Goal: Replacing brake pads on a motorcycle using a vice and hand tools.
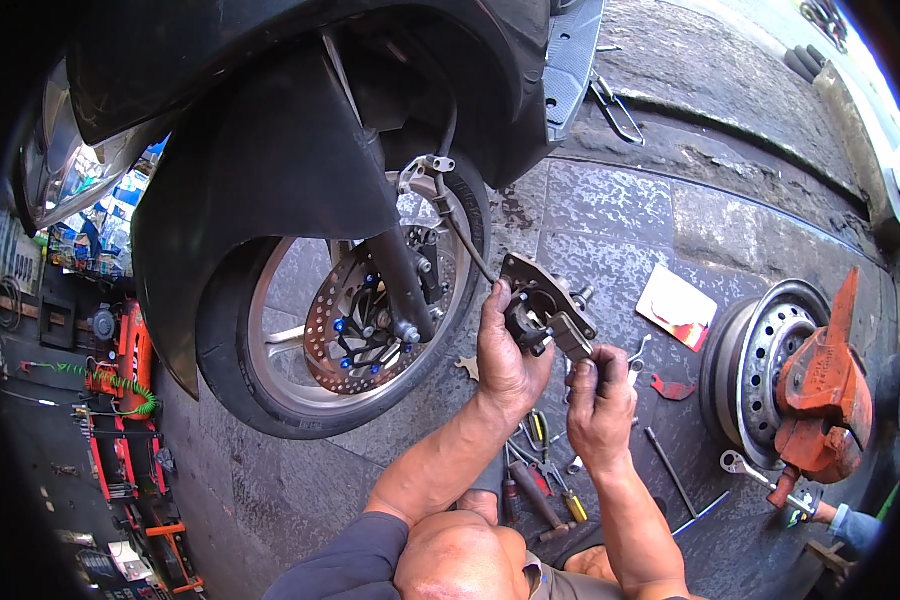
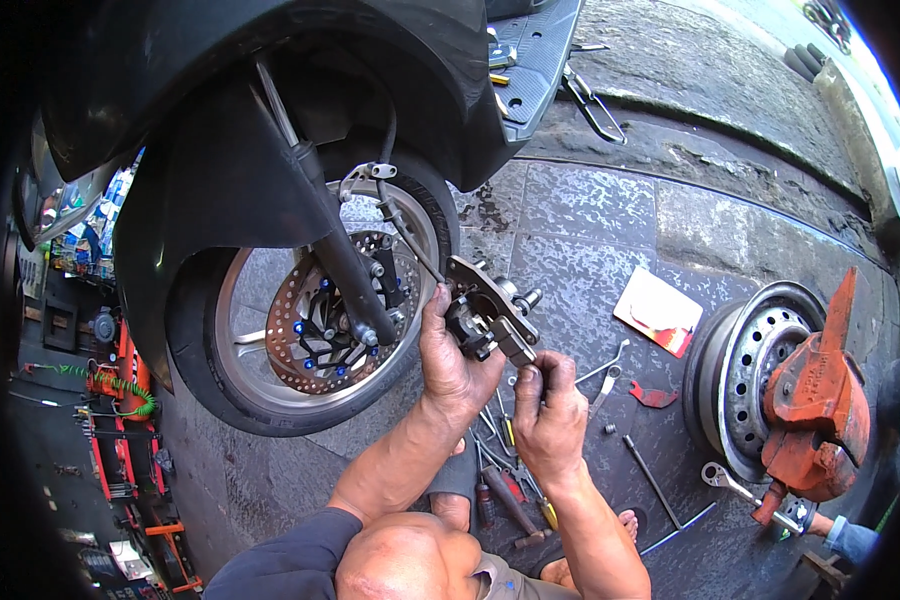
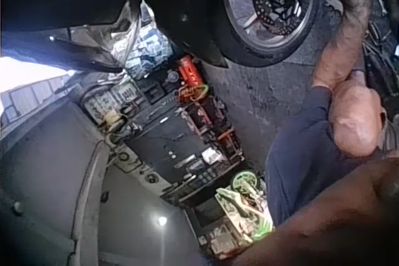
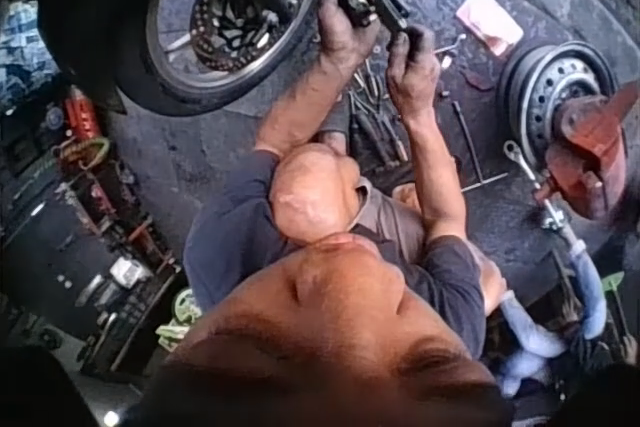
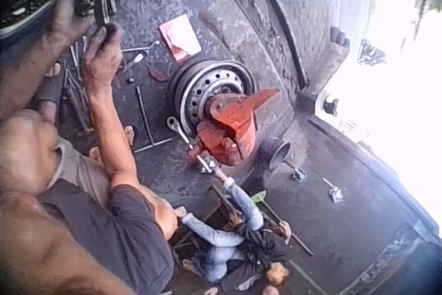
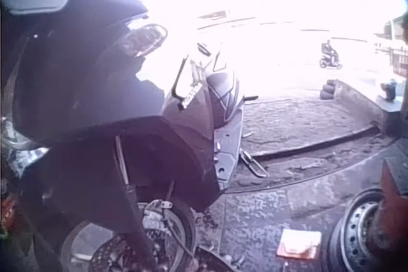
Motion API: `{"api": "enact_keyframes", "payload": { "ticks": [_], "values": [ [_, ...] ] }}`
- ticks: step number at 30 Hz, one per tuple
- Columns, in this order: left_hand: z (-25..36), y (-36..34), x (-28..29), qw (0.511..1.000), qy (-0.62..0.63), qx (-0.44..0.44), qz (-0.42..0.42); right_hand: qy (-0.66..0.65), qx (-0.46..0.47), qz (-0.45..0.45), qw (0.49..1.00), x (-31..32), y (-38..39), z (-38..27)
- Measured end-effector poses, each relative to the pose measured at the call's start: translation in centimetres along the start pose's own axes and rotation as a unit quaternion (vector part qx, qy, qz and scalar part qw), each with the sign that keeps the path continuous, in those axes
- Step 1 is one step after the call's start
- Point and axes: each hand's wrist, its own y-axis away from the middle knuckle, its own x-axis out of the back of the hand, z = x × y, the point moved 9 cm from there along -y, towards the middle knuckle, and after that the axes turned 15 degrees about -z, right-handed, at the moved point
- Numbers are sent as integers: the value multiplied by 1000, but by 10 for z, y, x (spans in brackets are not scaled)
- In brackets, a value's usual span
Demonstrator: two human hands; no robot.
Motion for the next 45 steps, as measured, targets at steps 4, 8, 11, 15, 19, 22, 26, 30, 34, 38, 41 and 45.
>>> {"api": "enact_keyframes", "payload": {
  "ticks": [4,8,11,15,19,22,26,30,34,38,41,45],
  "values": [
    [-4,6,-5,1000,-4,24,6,9,-15,31,999,-9,-4,2],
    [-3,7,-9,999,-23,34,-26,-30,-23,47,998,-14,-8,-6],
    [-1,8,-11,996,-62,42,-44,-32,-27,72,997,-17,-8,-4],
    [0,13,-9,995,-84,35,-27,-29,-23,113,993,-19,-7,-8],
    [-1,15,-5,994,-103,41,-19,-75,-33,128,988,-24,-4,5],
    [-6,16,-10,994,-76,40,-63,-117,-46,142,982,-24,-2,13],
    [-3,19,-6,978,-179,36,-99,-239,-60,148,958,-32,4,31],
    [2,21,-7,952,-297,21,-75,-256,-65,131,956,-36,8,39],
    [4,22,-18,933,-353,9,-70,-340,-60,170,923,-32,7,35],
    [8,20,-17,909,-407,-27,-81,-383,-56,136,912,-39,6,50],
    [8,17,-9,909,-409,-27,-79,-367,-61,94,923,-34,12,69],
    [12,19,-8,886,-456,-26,-75,-321,15,58,945,-13,1,68]
  ]
}}
